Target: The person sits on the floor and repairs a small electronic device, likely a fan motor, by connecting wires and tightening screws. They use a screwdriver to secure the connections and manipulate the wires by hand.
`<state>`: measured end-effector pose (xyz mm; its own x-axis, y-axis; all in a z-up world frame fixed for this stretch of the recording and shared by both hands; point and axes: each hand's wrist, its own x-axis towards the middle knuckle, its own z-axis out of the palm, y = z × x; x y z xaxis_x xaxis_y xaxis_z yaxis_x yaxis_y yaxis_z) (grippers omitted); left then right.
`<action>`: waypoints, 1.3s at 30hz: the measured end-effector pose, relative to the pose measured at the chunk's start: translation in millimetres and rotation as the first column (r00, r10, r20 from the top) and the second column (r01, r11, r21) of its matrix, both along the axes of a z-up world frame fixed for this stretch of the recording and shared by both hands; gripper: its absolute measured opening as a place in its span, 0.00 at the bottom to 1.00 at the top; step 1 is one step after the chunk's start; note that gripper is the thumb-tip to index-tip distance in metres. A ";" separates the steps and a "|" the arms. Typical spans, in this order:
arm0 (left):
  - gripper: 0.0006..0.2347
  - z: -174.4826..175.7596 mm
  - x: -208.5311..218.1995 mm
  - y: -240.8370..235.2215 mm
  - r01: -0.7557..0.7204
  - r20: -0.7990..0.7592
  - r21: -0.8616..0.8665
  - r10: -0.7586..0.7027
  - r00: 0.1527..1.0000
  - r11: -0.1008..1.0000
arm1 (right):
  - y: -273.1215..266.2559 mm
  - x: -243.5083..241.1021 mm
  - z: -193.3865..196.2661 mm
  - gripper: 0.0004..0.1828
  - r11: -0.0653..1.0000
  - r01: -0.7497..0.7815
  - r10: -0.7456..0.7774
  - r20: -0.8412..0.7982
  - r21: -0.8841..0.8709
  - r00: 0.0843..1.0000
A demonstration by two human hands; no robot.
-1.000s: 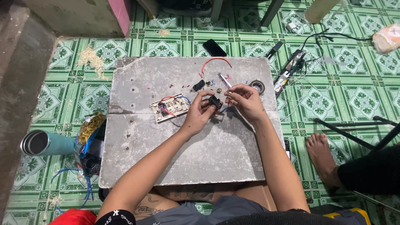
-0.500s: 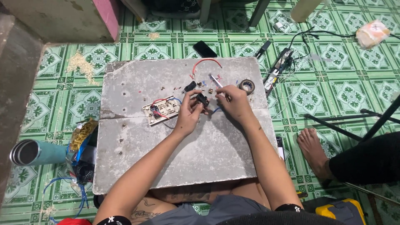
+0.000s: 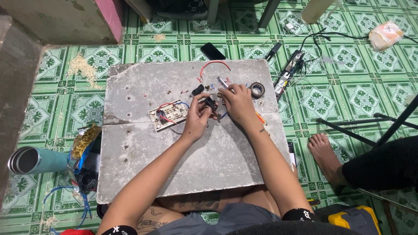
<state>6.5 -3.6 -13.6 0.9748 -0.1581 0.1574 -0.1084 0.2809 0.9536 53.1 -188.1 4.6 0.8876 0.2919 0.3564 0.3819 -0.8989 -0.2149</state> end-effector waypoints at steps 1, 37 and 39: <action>0.15 0.6 -0.9 -0.1 0.000 -0.007 0.002 0.000 1.000 1.000 | 0.2 1.4 -3.4 0.11 1.000 -0.013 0.013 0.004 -0.026 1.000; 0.15 40.2 -18.6 -6.4 -0.082 -0.038 0.427 0.109 0.993 0.901 | 7.1 -19.8 16.0 0.06 0.490 -0.187 0.277 0.052 0.851 0.960; 0.15 36.3 -19.0 -9.5 -0.079 -0.035 0.430 0.105 0.994 0.899 | 4.9 -23.3 18.1 0.06 0.478 -0.175 0.278 0.041 0.861 0.960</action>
<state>-12.5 -13.1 22.7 0.9935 -0.1070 0.0397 -0.0570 -0.1639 0.9848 29.8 -183.1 22.8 0.8791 0.0887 0.4684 0.4766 -0.1440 -0.8672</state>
